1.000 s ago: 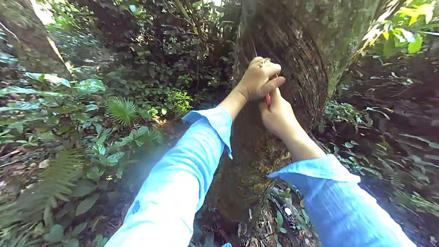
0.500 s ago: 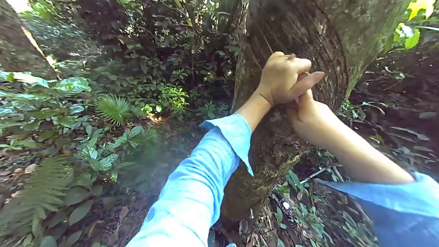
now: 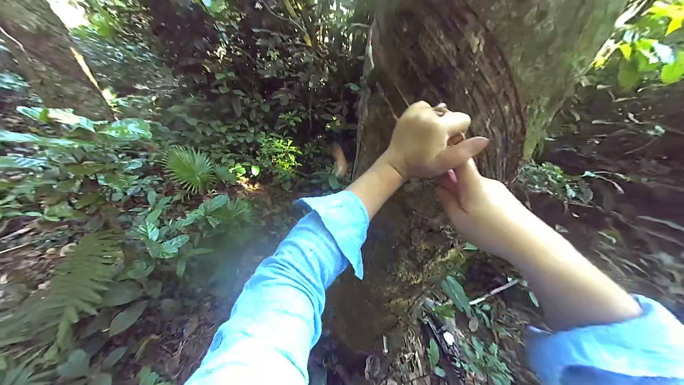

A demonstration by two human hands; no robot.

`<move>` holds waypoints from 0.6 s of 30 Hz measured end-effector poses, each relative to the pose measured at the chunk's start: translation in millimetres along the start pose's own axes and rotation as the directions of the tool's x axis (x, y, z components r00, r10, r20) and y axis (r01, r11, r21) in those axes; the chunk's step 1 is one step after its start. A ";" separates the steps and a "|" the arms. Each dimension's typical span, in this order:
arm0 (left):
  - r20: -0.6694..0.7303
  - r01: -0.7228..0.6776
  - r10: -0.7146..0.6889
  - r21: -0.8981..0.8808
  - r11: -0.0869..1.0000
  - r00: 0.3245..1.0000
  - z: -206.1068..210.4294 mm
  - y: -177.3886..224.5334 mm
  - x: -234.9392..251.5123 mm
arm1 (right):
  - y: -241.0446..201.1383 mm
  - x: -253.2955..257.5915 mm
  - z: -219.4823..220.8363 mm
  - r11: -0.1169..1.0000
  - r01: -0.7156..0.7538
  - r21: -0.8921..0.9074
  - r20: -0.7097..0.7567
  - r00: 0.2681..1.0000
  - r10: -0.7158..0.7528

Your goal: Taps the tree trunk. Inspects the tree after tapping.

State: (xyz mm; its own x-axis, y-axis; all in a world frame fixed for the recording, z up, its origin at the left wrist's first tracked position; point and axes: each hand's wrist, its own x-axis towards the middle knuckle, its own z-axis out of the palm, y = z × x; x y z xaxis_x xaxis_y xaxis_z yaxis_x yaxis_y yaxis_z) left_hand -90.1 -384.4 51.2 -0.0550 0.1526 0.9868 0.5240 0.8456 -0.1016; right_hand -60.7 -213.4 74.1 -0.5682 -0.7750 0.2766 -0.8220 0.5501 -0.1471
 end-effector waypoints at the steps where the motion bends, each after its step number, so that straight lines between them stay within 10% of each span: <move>1: -0.051 -0.046 0.047 0.022 0.999 0.998 -1.9 -8.0 5.8 | -1.2 6.9 0.9 1.000 0.021 -0.017 -0.043 0.999 -0.022; 5: -0.158 -0.016 0.028 0.081 0.997 0.987 16.6 -18.0 10.0 | 14.5 27.3 6.5 0.997 -0.039 -0.065 -0.012 0.999 0.038; 8: 0.047 0.236 -0.244 0.128 0.963 0.969 4.1 41.0 15.6 | 33.7 5.2 7.0 0.998 -0.051 -0.048 0.027 0.998 0.052; 13: -0.080 0.032 -0.025 0.090 0.995 0.996 32.1 -7.2 9.9 | 27.8 16.9 -10.2 0.998 -0.014 -0.066 0.089 0.996 0.020; 16: 0.057 0.283 -0.299 0.195 0.939 0.953 34.3 73.7 11.8 | 65.7 -35.6 -17.6 0.996 0.068 -0.052 0.094 0.994 -0.062; 18: 0.274 0.478 -0.568 0.330 0.814 0.776 11.1 167.4 32.5 | 85.2 -90.7 -34.1 0.993 0.109 -0.040 0.090 0.990 -0.105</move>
State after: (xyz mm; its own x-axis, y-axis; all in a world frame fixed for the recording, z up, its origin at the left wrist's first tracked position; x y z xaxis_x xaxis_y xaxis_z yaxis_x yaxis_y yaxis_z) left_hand -13.6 -232.2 64.9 -0.5732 -0.2214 0.7890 0.1195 0.9300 0.3477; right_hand -77.9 -85.7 68.9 -0.4800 -0.8532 0.2039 -0.8767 0.4746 -0.0780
